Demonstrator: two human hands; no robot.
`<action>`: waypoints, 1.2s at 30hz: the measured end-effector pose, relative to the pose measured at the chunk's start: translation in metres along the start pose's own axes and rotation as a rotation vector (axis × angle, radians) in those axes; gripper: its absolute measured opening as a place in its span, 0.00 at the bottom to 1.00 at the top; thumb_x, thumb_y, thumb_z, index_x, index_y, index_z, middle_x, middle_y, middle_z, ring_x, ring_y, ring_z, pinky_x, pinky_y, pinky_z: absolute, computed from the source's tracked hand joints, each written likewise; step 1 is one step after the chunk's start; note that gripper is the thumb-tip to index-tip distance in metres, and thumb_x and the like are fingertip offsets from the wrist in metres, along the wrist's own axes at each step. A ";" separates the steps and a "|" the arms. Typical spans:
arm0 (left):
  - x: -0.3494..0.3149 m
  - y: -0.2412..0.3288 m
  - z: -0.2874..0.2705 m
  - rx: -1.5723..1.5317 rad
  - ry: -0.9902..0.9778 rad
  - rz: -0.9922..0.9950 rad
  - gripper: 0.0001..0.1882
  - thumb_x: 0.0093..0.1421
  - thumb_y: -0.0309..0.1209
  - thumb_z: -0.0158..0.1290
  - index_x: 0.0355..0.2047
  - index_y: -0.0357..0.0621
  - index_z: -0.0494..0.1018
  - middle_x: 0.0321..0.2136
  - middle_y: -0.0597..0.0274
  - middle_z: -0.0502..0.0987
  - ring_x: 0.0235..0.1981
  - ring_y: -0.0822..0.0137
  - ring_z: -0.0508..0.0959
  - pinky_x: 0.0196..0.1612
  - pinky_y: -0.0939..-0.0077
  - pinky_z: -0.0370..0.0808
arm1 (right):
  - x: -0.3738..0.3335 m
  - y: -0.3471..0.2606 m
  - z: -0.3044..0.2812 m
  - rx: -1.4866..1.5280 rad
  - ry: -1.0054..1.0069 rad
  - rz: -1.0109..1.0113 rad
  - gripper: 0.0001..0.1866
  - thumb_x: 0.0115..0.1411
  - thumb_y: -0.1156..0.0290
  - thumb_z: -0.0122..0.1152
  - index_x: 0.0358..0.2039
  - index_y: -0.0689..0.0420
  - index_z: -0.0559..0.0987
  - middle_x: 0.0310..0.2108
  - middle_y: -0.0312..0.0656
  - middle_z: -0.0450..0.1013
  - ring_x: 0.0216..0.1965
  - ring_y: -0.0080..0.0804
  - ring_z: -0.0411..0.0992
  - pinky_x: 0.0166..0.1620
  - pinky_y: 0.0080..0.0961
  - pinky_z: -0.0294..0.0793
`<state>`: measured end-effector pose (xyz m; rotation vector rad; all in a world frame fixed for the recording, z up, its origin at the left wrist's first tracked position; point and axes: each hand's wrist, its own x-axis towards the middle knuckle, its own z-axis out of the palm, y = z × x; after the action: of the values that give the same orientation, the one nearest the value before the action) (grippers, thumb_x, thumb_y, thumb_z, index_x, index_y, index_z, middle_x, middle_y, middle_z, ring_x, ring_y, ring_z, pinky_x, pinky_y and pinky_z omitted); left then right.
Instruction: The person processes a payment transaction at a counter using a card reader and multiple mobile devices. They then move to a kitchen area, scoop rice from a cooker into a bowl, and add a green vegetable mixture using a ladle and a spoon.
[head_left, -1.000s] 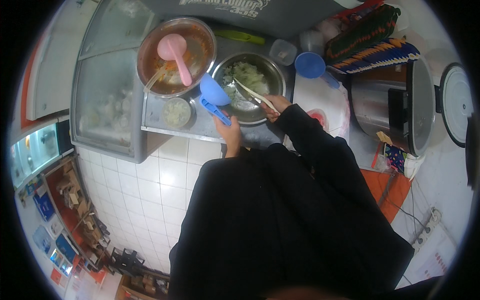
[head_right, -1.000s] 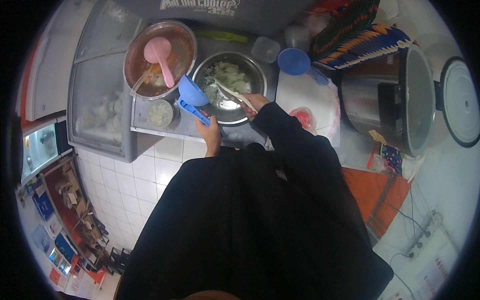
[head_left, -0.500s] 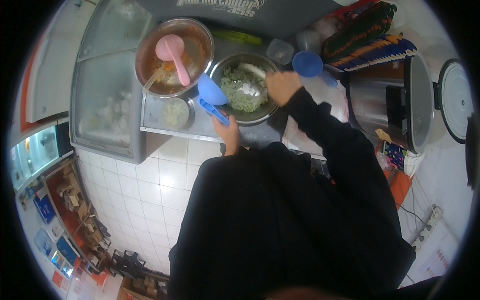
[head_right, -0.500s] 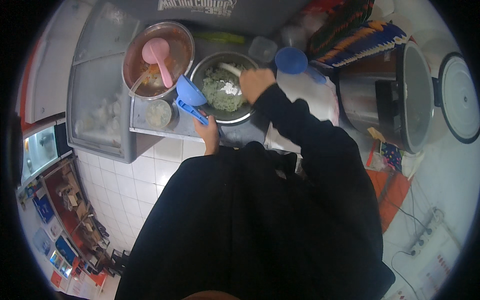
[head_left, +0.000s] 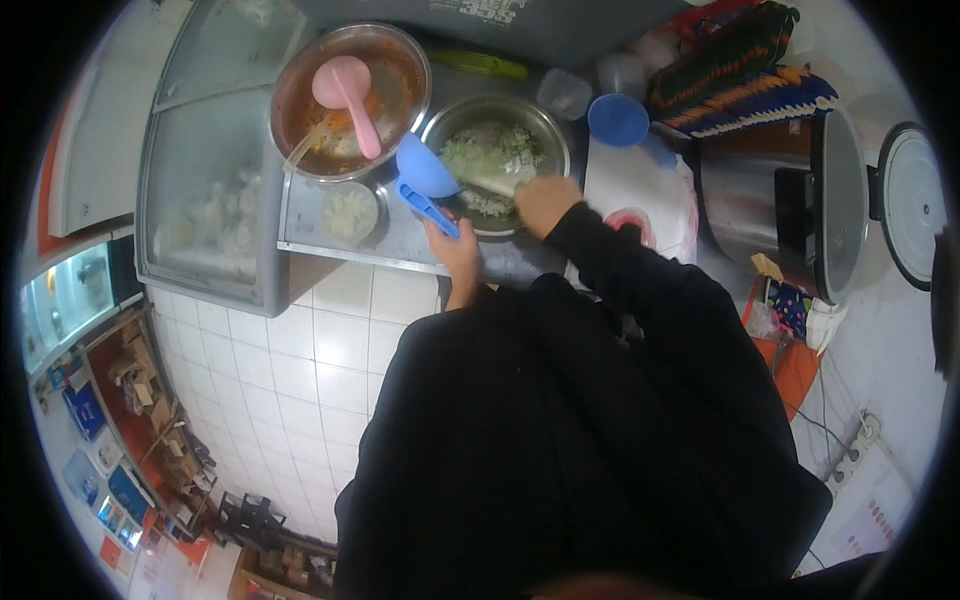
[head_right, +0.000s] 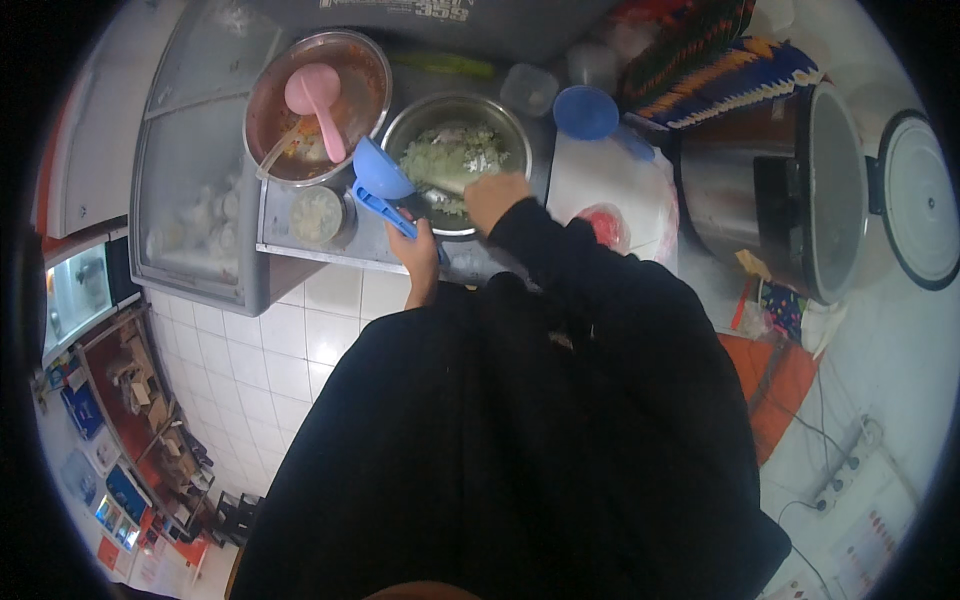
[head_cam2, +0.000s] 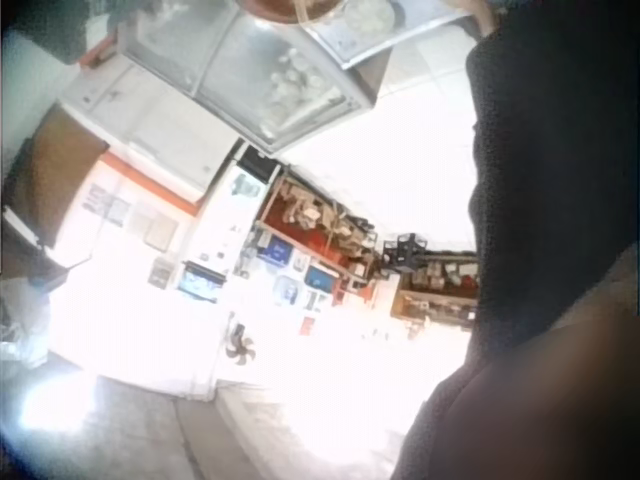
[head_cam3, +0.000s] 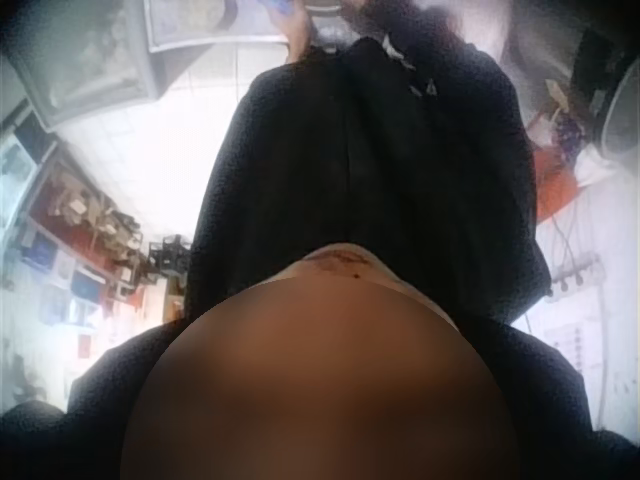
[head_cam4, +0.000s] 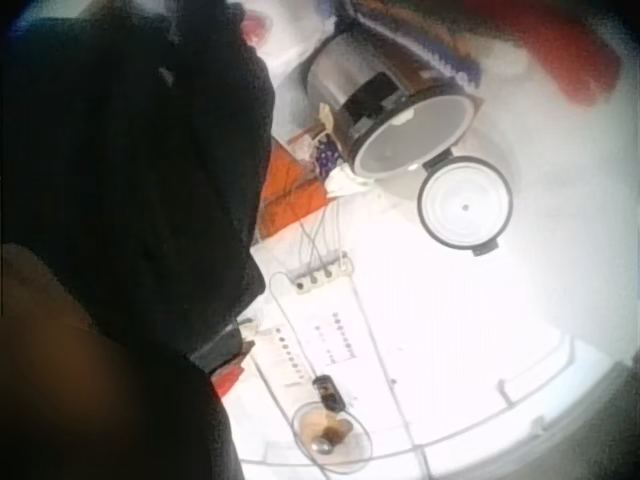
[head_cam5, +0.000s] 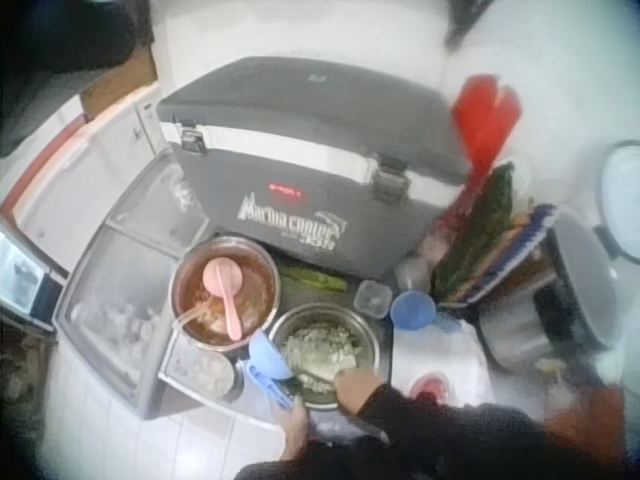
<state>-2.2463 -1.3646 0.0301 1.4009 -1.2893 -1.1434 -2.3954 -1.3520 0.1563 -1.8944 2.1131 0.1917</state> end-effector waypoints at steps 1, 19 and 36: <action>-0.001 0.001 -0.002 0.010 -0.011 -0.019 0.13 0.43 0.20 0.47 0.32 0.38 0.62 0.27 0.64 0.63 0.29 0.73 0.64 0.33 0.81 0.62 | 0.003 0.003 -0.012 0.022 -0.006 0.059 0.09 0.47 0.70 0.48 0.21 0.55 0.78 0.22 0.45 0.74 0.25 0.37 0.74 0.28 0.31 0.72; 0.004 -0.008 0.003 0.001 -0.007 0.013 0.12 0.45 0.21 0.47 0.32 0.38 0.62 0.25 0.64 0.62 0.24 0.74 0.64 0.27 0.80 0.63 | 0.015 0.006 0.038 0.307 -0.021 0.208 0.13 0.52 0.62 0.50 0.34 0.54 0.75 0.31 0.48 0.72 0.34 0.44 0.72 0.37 0.39 0.70; -0.011 0.017 -0.044 -0.051 0.042 -0.161 0.11 0.48 0.21 0.45 0.33 0.38 0.61 0.22 0.63 0.64 0.18 0.75 0.66 0.21 0.82 0.64 | -0.116 0.126 0.067 0.756 0.202 0.439 0.42 0.32 0.58 0.70 0.50 0.50 0.61 0.47 0.49 0.61 0.46 0.50 0.63 0.45 0.35 0.66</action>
<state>-2.2066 -1.3540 0.0555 1.5042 -1.1261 -1.2390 -2.5005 -1.2068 0.1157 -1.0414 2.2445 -0.6445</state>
